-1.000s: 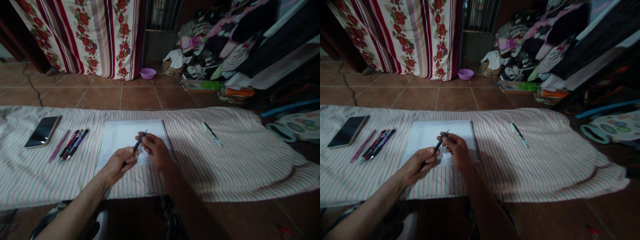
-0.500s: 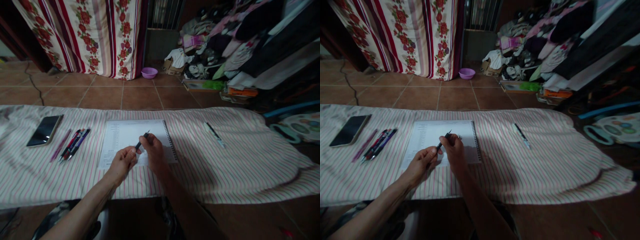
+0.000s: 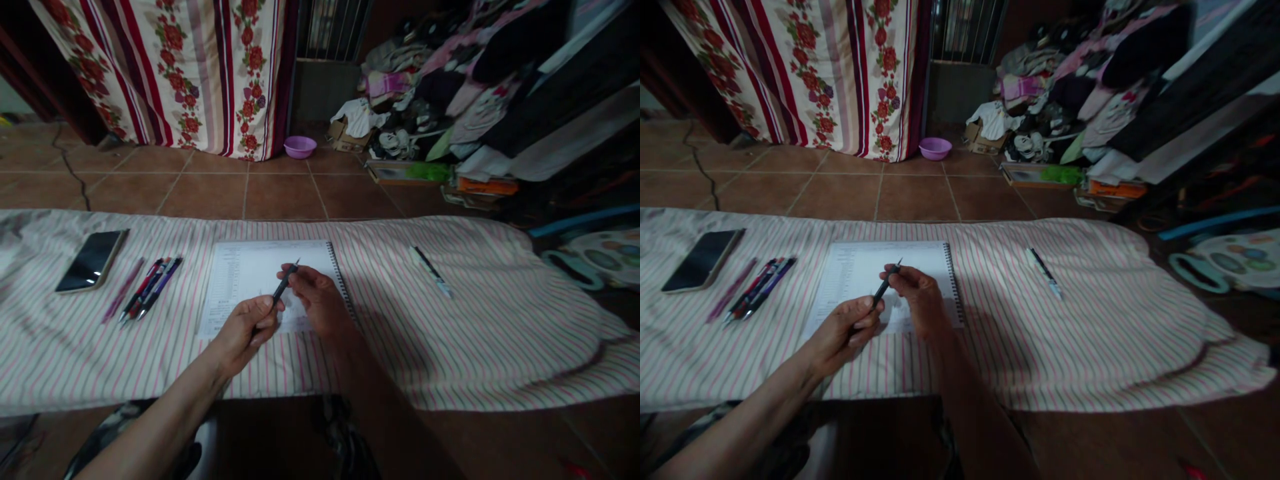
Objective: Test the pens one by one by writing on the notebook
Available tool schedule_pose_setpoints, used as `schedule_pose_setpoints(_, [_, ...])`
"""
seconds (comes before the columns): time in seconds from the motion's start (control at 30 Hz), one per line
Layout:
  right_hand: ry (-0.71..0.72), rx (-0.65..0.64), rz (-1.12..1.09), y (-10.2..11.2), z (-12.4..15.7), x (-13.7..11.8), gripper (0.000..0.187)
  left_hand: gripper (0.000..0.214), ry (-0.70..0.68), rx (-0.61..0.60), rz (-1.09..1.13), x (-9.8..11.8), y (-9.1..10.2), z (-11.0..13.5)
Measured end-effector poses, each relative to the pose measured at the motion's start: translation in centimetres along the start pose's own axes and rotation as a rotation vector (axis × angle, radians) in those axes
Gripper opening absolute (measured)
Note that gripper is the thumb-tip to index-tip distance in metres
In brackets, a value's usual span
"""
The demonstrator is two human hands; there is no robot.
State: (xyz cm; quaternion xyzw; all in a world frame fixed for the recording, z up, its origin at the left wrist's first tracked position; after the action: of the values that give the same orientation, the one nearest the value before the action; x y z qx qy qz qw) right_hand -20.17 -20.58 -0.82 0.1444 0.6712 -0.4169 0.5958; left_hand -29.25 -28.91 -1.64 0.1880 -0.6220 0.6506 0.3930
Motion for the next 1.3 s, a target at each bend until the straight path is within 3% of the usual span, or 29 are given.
schedule_pose_setpoints(0.13, [0.079, 0.07, 0.012, -0.05, -0.13, 0.03, 0.02, 0.034, -0.04, 0.037, -0.088, 0.17, 0.0, 0.02])
schedule_pose_setpoints(0.37, [0.079, 0.122, 0.126, -0.39, 0.1, 0.4, 0.028, 0.031, -0.055, 0.044, -0.141, 0.21, 0.2, 0.14])
schedule_pose_setpoints(0.63, [0.02, -0.022, 0.019, -0.74, 0.42, 0.05, 0.029, 0.026, 0.022, 0.001, 0.02, 0.0, 0.27, 0.19])
schedule_pose_setpoints(0.8, [0.046, 0.031, -0.058, -0.31, 0.12, 0.3, 0.016, 0.031, -0.012, 0.028, -0.068, 0.14, 0.21, 0.16])
schedule_pose_setpoints(1.0, [0.096, 0.147, 0.069, -0.32, 0.1, 0.55, 0.023, 0.033, -0.038, 0.045, -0.128, 0.14, 0.17, 0.14])
schedule_pose_setpoints(1.3, [0.091, -0.03, 0.007, -0.75, 0.29, -0.14, 0.032, 0.025, -0.001, -0.007, 0.027, -0.3, 0.4, 0.06])
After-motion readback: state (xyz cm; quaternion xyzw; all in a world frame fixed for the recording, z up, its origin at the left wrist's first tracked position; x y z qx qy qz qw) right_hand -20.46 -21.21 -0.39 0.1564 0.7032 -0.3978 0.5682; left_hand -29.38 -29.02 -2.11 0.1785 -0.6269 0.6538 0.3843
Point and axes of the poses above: each hand's wrist, its own z-axis away from the middle knuckle, its own y-axis out of the back of the hand, x = y × z, the point moved 5 cm from there along -z, towards the middle knuckle, and after that the axes turned 15 degrees about -x, right-handed, at the moved point
